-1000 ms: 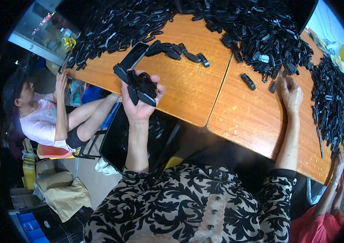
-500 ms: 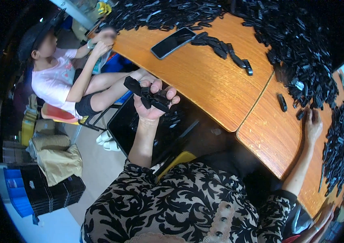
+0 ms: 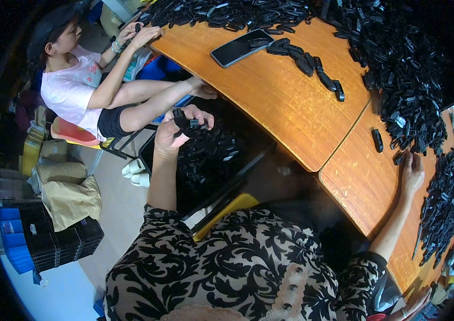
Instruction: The person assembles black plastic components by snapping small clips into base pieces by hand and placing the assembled items onto the table.
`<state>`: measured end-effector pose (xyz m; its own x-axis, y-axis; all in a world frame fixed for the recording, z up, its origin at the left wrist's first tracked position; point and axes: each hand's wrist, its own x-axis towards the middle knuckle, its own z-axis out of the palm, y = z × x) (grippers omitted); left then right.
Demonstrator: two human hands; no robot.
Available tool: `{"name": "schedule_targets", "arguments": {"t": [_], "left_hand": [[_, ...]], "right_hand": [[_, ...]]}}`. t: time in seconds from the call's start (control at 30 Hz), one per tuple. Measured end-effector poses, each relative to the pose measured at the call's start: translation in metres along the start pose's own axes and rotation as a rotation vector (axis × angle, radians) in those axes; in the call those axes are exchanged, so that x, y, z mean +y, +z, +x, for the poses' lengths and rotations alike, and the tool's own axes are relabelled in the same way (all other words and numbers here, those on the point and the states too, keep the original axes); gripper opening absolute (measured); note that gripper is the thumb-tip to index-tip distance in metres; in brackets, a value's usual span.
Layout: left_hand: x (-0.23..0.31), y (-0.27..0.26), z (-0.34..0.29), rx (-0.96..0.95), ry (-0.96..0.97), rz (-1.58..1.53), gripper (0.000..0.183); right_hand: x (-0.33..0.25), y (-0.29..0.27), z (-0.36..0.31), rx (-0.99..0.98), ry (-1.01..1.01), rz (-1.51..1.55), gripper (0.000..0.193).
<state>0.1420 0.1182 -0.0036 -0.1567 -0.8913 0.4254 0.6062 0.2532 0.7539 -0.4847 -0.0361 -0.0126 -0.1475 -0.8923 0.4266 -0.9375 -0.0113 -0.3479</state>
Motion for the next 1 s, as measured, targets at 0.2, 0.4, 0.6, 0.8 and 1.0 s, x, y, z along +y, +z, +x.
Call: {"name": "schedule_targets", "arguments": {"t": [0.2, 0.4, 0.6, 0.8, 1.0], "left_hand": [[0.021, -0.033, -0.044, 0.183, -0.643, 0.761, 0.038], [-0.005, -0.016, -0.050, 0.190, -0.803, 1.502, 0.032], [-0.032, 0.089, 0.103, 0.344, -0.120, 1.291, 0.024], [-0.112, 0.069, 0.228, 0.170, 0.005, 1.909, 0.063], [-0.137, 0.074, 0.215, 0.133, -0.308, 1.944, 0.066]], "right_hand": [[0.007, 0.004, -0.003, 0.030, 0.021, 0.035, 0.031], [-0.022, -0.002, -0.006, 0.039, 0.076, -0.018, 0.035], [-0.014, -0.010, -0.011, 0.036, 0.094, -0.022, 0.029], [-0.025, -0.005, -0.011, 0.062, 0.042, 0.034, 0.028], [-0.028, -0.010, -0.013, 0.024, 0.097, 0.083, 0.027]]}}
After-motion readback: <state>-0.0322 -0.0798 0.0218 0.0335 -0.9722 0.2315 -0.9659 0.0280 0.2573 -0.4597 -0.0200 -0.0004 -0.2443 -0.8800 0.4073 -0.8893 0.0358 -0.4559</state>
